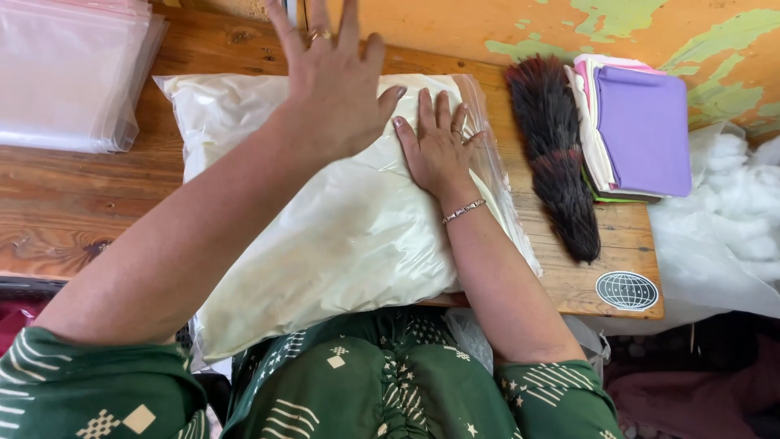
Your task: The person places a white pillow into a clear plastic bag, presses out air, and seals the zipper. They then use a brush to smooth the surface of the bag and place the packed pillow into a gray basket.
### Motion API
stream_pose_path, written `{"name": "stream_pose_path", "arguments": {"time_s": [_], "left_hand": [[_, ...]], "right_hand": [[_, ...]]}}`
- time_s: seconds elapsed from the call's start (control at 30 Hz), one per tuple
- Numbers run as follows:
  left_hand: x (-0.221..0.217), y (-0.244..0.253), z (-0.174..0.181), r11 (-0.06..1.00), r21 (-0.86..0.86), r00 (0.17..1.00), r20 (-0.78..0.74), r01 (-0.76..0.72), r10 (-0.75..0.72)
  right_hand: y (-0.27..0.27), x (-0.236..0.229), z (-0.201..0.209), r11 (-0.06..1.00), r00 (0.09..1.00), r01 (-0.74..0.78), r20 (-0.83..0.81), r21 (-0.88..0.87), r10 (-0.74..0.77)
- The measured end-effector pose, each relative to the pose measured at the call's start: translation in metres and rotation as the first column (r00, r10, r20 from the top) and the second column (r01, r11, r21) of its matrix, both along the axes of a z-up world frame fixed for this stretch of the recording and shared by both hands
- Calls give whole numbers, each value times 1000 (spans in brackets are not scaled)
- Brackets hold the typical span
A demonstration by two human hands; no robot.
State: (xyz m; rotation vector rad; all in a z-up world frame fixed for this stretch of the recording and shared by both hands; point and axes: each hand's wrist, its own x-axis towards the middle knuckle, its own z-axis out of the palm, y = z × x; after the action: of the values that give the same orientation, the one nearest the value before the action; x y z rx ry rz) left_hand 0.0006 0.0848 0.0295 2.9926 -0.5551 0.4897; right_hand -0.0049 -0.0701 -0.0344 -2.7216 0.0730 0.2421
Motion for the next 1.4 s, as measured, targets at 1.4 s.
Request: {"name": "stream_pose_path", "arguments": {"time_s": [1.4], "left_hand": [[-14,68,-67,906,-179,876,-380,-385,297]], "right_hand": [[0,1,1,1000,1000,-27,7,5,26]]}}
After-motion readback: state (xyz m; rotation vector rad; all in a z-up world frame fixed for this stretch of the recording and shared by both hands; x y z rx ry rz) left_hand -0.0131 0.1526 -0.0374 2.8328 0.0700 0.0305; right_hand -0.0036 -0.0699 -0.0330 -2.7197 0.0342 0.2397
